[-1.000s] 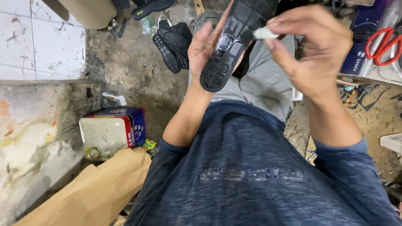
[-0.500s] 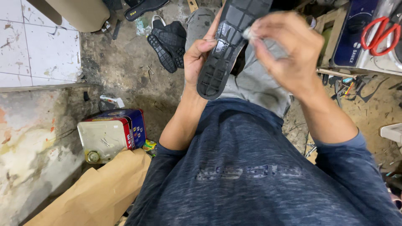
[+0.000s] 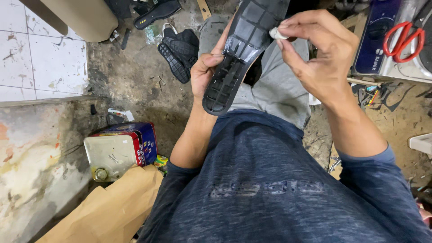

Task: The person applies glue to the soles of several black slip-on shoes using a small white applicator. They hold each shoe in one hand and rub the applicator over the sole, then place the shoe down and pick up the next one.

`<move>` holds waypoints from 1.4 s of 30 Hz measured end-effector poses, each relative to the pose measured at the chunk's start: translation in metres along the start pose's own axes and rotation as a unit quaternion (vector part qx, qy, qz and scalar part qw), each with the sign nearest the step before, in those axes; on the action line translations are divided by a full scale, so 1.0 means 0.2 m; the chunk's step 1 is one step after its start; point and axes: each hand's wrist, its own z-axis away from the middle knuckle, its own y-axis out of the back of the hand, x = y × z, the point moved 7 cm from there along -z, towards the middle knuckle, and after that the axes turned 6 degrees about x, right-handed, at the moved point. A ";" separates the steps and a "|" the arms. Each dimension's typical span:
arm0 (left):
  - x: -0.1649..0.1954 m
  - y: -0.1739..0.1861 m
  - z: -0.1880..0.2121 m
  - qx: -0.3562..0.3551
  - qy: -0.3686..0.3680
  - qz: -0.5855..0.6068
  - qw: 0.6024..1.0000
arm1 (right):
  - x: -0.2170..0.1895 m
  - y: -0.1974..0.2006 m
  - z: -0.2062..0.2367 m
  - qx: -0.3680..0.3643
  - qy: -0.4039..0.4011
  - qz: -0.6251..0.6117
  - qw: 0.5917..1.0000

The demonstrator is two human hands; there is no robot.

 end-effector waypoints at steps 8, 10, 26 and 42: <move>-0.01 0.06 0.00 0.043 -0.008 0.016 0.999 | -0.13 -0.01 -0.10 0.000 -0.013 -0.010 1.000; 0.00 0.04 0.01 0.023 -0.013 -0.003 1.000 | -0.18 -0.05 -0.06 -0.028 -0.007 -0.042 0.999; -0.01 -0.03 -0.01 0.037 -0.029 -0.068 0.997 | -0.31 -0.23 0.11 -0.095 0.067 -0.104 0.988; -0.02 -0.04 0.14 -0.037 0.024 0.047 0.998 | -0.08 -0.22 -0.07 0.014 -0.031 -0.034 0.999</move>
